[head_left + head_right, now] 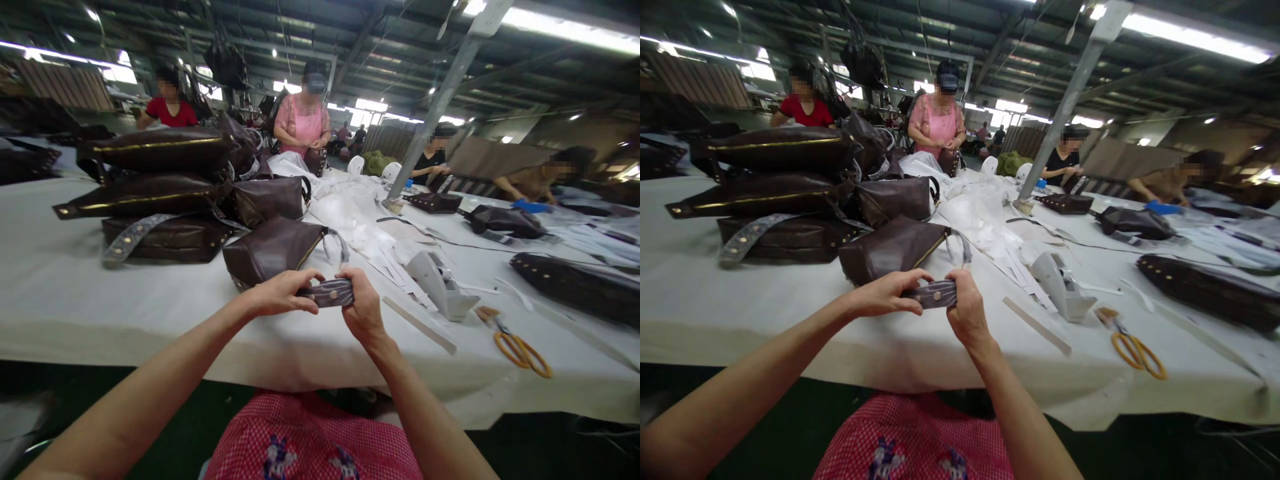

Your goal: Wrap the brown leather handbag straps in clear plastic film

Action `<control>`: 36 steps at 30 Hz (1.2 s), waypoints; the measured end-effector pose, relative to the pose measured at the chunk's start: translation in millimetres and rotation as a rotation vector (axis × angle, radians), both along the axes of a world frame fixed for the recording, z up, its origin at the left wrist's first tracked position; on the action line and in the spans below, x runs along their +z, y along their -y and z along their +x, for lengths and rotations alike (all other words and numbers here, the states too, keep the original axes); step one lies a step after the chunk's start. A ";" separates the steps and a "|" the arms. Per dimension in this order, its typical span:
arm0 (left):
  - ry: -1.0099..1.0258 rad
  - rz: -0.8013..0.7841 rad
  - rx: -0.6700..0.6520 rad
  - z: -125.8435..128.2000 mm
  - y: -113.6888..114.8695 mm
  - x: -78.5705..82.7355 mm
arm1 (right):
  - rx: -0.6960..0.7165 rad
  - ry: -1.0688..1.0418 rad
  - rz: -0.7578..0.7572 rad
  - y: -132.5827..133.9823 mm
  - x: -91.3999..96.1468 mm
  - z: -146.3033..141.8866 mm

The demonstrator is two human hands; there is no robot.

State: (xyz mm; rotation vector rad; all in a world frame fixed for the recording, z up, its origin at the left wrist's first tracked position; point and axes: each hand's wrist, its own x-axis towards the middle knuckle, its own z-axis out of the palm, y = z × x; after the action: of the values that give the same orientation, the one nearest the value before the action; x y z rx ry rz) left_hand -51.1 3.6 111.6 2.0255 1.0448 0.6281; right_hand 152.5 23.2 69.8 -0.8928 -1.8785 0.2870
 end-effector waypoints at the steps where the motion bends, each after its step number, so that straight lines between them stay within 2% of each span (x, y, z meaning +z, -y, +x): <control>1: -0.008 0.035 0.014 -5.4 -0.9 -0.1 | -0.011 -0.048 -0.082 0.0 0.4 -0.7; 3: 0.023 0.094 0.055 -13.9 1.9 -1.1 | 0.031 -0.166 -0.273 0.7 -1.0 -4.2; 7: 0.183 0.038 0.084 -22.2 19.6 -1.5 | 0.367 -0.466 -0.612 5.1 -6.7 -18.7; 9: 0.155 0.036 0.068 -24.7 28.3 0.5 | 0.502 -0.551 -0.662 10.0 -8.1 -25.2; 12: 0.042 0.060 -0.006 -26.7 37.6 4.9 | 0.576 -0.579 -0.649 21.4 -8.3 -27.0; 14: -0.012 0.034 -0.011 -24.6 42.2 8.0 | 0.551 -0.561 -0.591 30.5 -7.4 -23.0; 16: -0.026 0.005 0.050 -18.1 46.7 10.7 | 0.474 -0.505 -0.462 39.2 -5.5 -17.0; 19: 0.092 0.030 0.150 -1.3 54.1 13.2 | 0.358 -0.446 -0.273 49.2 -1.1 -8.0; 21: 0.197 0.084 0.205 11.8 58.9 14.9 | 0.305 -0.473 -0.239 53.5 1.0 -3.3; 23: 0.202 0.114 0.206 23.6 62.6 18.4 | 0.270 -0.509 -0.242 57.3 0.6 0.6; 28: 0.014 0.002 -0.058 41.1 64.6 34.2 | 0.224 -0.489 -0.265 67.7 -14.2 8.7; 30: -0.021 -0.063 -0.109 43.7 63.7 37.9 | 0.203 -0.487 -0.287 70.5 -23.2 10.0; 33: -0.045 -0.128 -0.114 44.3 65.4 35.0 | 0.213 -0.488 -0.343 73.4 -35.2 7.9; 36: -0.054 -0.181 -0.059 40.6 72.8 24.3 | 0.289 -0.452 -0.426 79.1 -39.3 5.8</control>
State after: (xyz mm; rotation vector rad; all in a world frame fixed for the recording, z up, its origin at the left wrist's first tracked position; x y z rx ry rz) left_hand -10.5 -69.2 135.9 1.9168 1.0311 0.4347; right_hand 158.3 -55.9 30.5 -0.7469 -1.5356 1.0101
